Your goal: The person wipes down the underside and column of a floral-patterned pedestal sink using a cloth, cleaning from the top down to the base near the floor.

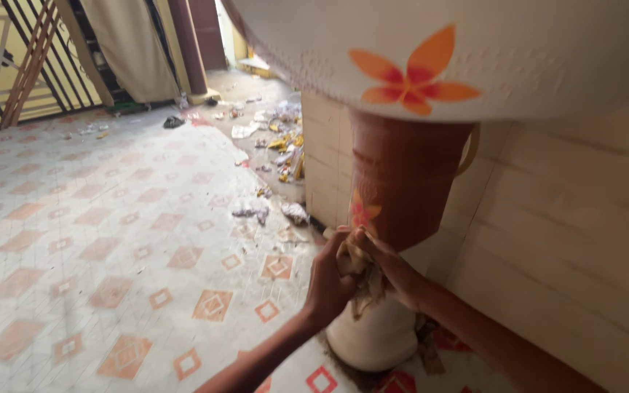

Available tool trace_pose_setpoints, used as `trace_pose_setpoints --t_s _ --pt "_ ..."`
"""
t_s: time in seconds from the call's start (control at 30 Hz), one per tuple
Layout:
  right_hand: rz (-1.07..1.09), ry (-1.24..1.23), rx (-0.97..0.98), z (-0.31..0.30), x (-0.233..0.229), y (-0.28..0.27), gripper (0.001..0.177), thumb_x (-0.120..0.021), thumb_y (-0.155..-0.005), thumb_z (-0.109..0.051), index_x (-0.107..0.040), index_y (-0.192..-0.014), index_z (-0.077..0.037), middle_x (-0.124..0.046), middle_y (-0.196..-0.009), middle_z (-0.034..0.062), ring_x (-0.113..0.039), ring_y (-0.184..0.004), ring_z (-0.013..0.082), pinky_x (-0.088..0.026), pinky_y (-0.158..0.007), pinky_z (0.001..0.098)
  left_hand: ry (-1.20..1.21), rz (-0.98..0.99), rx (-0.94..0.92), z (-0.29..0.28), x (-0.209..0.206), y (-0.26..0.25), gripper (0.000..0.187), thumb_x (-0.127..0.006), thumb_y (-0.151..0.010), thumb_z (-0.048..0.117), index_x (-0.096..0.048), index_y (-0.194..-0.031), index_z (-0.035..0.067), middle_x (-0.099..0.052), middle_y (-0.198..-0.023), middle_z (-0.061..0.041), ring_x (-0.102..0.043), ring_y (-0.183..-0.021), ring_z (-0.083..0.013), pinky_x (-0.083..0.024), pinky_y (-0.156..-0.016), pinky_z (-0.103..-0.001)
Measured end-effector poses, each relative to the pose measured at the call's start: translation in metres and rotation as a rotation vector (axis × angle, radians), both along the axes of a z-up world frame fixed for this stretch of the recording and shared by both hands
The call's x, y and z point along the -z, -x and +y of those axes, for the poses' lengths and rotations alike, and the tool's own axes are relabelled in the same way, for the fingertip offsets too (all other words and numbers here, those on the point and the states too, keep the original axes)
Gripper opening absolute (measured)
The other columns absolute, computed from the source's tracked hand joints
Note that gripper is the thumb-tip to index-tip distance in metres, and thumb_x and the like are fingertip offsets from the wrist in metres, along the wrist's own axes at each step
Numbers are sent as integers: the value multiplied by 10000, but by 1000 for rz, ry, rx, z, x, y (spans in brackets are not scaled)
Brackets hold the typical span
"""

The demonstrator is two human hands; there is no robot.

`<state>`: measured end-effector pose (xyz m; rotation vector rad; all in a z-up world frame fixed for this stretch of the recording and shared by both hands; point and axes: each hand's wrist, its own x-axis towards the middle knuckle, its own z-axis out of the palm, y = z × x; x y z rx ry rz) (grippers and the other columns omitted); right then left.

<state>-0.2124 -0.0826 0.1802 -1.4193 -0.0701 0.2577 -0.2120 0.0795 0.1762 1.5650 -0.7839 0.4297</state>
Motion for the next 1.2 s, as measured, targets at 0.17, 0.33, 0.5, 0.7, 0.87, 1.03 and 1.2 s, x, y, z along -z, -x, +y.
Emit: trace_pose_setpoints --t_s 0.17,0.33,0.5,0.7,0.87,1.03,1.2 --pt "58 -128 56 -12 -30 13 546 -578 -890 -501 -515 -1321 -171 -690 -1161 28 -717 -1047 178 -627 -887 421 -11 -215 -133 -26 -33 3 703 -703 -709 3 -507 -1382 58 -612 -1270 -191 -630 -1183 -362 -521 -1009 -426" --pt "-536 84 519 -46 -44 -7 390 -685 -958 -242 -549 -1280 -68 -646 -1105 83 -659 -968 202 -597 -783 372 -83 -242 -226 -32 -52 -14 814 -824 -682 92 -450 -1401 13 -552 -1283 -203 -563 -1177 -385 -474 -985 -484" --pt "-1233 267 1112 -71 -92 -11 306 -696 -896 -90 -593 -1183 -60 -642 -1124 85 -626 -1028 208 -545 -843 346 24 -73 -265 -32 -52 -28 714 -808 -857 259 -451 -1429 24 -538 -1418 -158 -609 -1209 -294 -543 -893 -431" --pt "-1551 536 996 -33 -117 4 247 -686 -769 13 -665 -1007 -46 -665 -1075 133 -618 -1040 293 -513 -891 417 102 33 -331 -64 -52 -30 642 -756 -880 220 -453 -1414 32 -534 -1329 -171 -620 -1170 -283 -582 -840 -400" --pt "-1705 832 745 -32 -112 16 274 -684 -675 75 -702 -922 -43 -675 -1066 165 -607 -1072 355 -497 -928 468 164 2 -296 -69 -66 -30 551 -715 -925 229 -460 -1374 34 -527 -1345 -161 -636 -1151 -275 -609 -804 -388" --pt "-1074 -93 678 -77 -108 -3 222 -604 -819 144 -645 -933 -42 -690 -1072 104 -640 -819 261 -525 -682 465 245 -147 -441 -66 -83 -15 551 -698 -958 202 -459 -1413 3 -534 -1390 -180 -584 -1224 -316 -514 -974 -430" --pt "-1545 214 1189 -105 -117 17 305 -578 -1012 13 -546 -1315 17 -539 -1290 129 -556 -1211 232 -479 -1112 423 327 -565 -760 -34 -154 12 536 -626 -1066 189 -398 -1504 -21 -478 -1490 -207 -455 -1406 -329 -355 -1216 -460"
